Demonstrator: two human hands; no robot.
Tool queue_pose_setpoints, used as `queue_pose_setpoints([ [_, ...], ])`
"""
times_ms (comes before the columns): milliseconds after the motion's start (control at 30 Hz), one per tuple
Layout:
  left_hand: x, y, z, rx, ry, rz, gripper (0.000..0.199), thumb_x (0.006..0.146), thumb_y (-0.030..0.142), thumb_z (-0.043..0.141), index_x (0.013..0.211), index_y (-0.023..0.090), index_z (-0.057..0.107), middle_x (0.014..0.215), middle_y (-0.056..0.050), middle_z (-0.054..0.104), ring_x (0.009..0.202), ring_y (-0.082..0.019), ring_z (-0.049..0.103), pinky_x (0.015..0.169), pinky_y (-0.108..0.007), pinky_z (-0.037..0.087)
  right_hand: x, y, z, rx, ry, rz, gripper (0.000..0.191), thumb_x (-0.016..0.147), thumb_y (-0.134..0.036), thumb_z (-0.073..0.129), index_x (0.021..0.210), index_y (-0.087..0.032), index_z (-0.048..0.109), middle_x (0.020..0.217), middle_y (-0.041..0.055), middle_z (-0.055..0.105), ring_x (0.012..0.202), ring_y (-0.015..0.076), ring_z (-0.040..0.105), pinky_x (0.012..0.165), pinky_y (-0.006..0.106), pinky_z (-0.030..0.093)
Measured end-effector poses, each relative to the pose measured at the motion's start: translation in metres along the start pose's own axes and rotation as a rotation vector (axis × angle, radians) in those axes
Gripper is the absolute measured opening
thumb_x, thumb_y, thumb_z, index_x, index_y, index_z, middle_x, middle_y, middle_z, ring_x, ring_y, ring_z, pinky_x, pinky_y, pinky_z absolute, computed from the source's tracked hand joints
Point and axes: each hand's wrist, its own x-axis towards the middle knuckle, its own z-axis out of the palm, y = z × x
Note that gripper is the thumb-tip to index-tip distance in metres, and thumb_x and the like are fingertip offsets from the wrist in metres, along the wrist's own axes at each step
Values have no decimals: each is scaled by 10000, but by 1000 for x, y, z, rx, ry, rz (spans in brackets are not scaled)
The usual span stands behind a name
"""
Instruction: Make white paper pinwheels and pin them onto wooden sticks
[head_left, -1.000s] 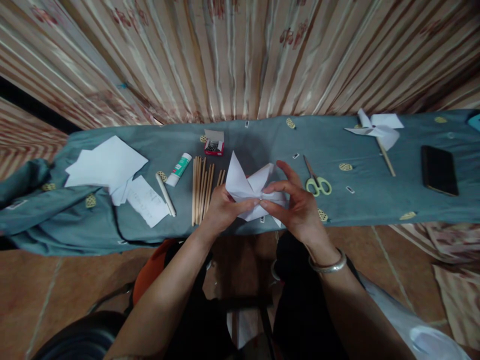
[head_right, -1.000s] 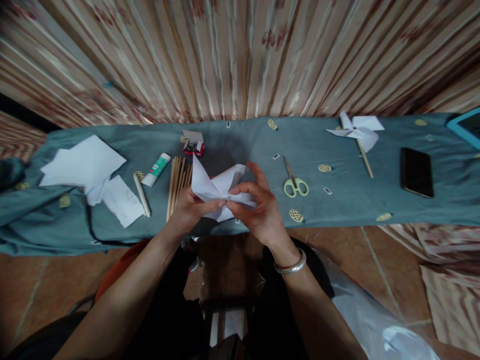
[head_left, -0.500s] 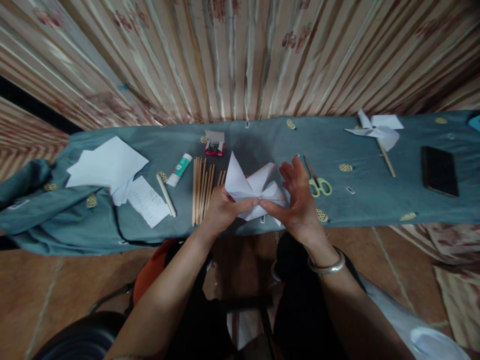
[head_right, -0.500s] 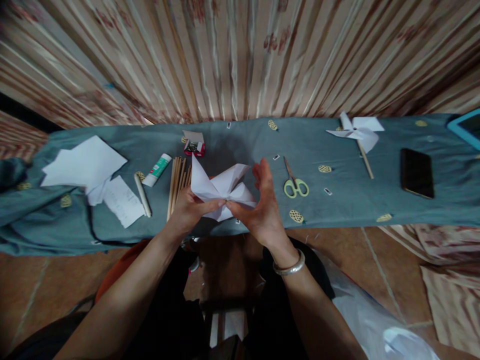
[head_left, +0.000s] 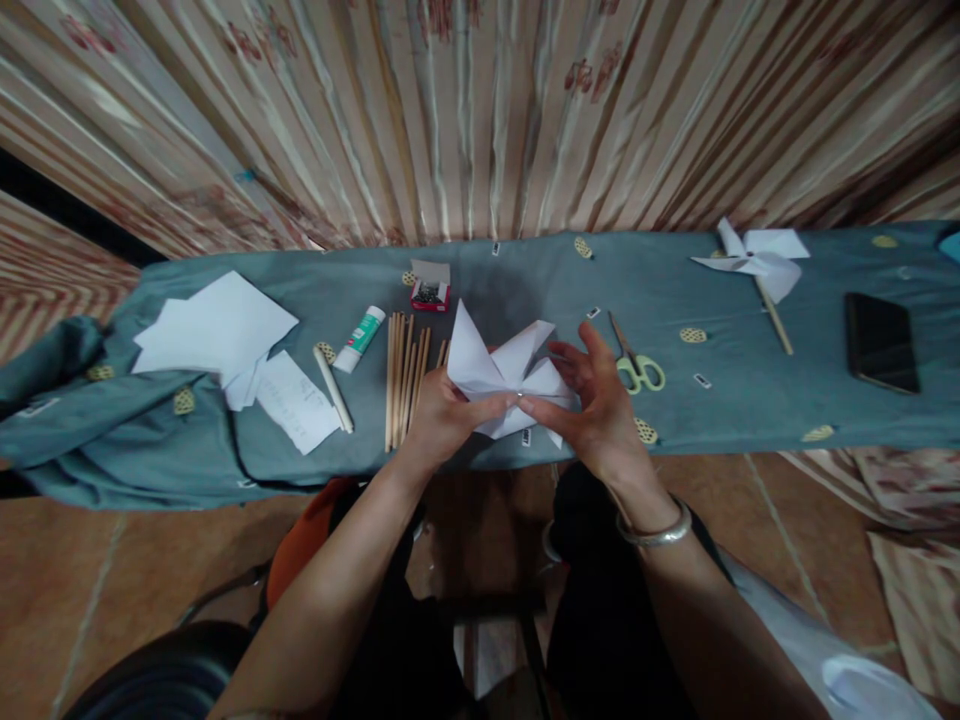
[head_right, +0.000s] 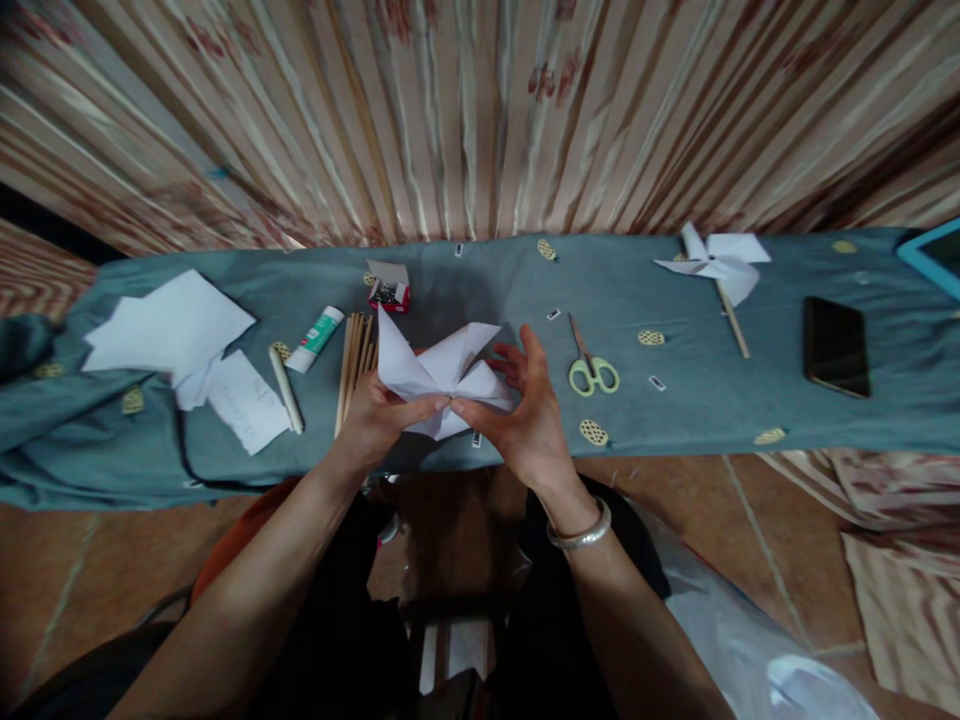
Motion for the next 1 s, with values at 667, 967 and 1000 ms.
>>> queue_pose_setpoints([
  [667, -3, 0, 4, -63, -3, -31, 529, 485, 298, 899, 959, 133, 731, 838, -50, 752, 763, -198, 698, 707, -292, 550, 4, -22, -8, 162, -213, 307, 329, 573, -369, 873, 788, -179, 712, 642, -28, 637, 550, 104, 499, 501, 235, 385],
  [967, -3, -4, 3, -55, -30, -14, 470, 505, 321, 899, 908, 138, 742, 835, -45, 746, 732, -181, 688, 690, -279, 546, 5, -18, -10, 308, -250, 445, 308, 525, -353, 895, 726, -194, 724, 635, -28, 665, 539, 108, 543, 519, 247, 431],
  [1000, -3, -4, 4, -53, -31, -18, 471, 504, 319, 899, 907, 136, 741, 834, -48, 746, 732, -183, 687, 692, -282, 548, 5, -18, -10, 314, -248, 452, 309, 522, -350, 896, 722, -192, 722, 633, -27, 665, 538, 110, 546, 516, 247, 434],
])
